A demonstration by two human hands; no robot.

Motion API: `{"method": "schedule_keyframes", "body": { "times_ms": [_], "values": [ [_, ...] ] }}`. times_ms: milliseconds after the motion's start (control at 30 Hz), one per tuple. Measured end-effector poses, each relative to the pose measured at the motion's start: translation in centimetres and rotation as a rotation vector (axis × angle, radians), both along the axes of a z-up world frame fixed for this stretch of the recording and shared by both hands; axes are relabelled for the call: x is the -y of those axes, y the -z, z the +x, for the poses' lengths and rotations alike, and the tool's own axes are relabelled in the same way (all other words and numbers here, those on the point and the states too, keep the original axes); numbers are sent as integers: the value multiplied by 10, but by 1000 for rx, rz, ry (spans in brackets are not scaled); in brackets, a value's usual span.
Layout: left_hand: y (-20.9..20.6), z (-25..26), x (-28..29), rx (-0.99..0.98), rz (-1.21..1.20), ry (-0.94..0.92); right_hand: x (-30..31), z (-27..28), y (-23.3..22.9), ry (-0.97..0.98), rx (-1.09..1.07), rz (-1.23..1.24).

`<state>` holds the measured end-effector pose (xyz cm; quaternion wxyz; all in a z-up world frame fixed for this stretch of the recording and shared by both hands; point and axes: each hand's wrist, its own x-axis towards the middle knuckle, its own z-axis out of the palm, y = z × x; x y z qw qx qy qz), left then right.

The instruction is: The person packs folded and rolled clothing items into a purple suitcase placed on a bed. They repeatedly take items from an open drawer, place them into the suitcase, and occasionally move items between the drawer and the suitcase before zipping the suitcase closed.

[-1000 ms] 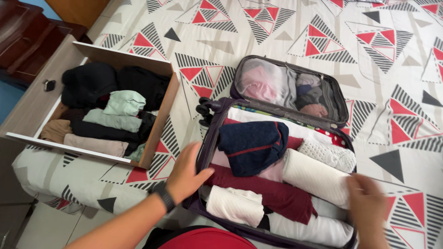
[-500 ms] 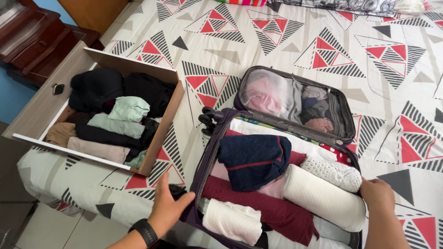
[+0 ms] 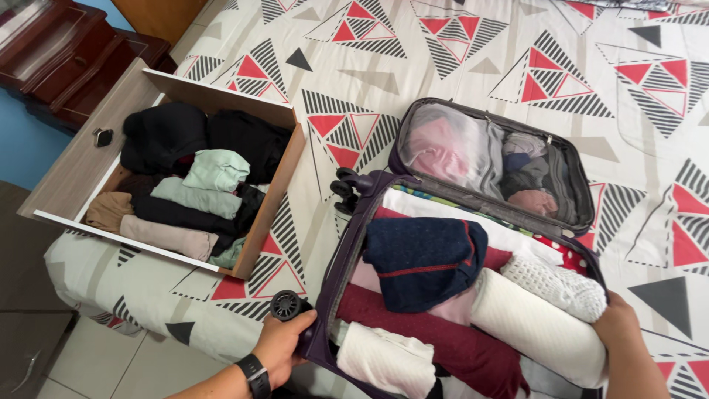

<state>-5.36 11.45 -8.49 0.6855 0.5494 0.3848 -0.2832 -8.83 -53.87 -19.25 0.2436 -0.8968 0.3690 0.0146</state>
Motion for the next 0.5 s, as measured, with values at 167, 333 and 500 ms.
{"method": "schedule_keyframes", "body": {
  "times_ms": [167, 333, 500],
  "values": [
    [-8, 22, 1, -40, -9, -41, -2, -16, -7, -11, -19, -13],
    [-15, 100, -14, 27, 20, 86, -32, -51, -2, 290, -144, 195],
    [6, 245, -19, 98, -189, 203, -104, -104, 18, 332, -138, 170]
  ]
}}
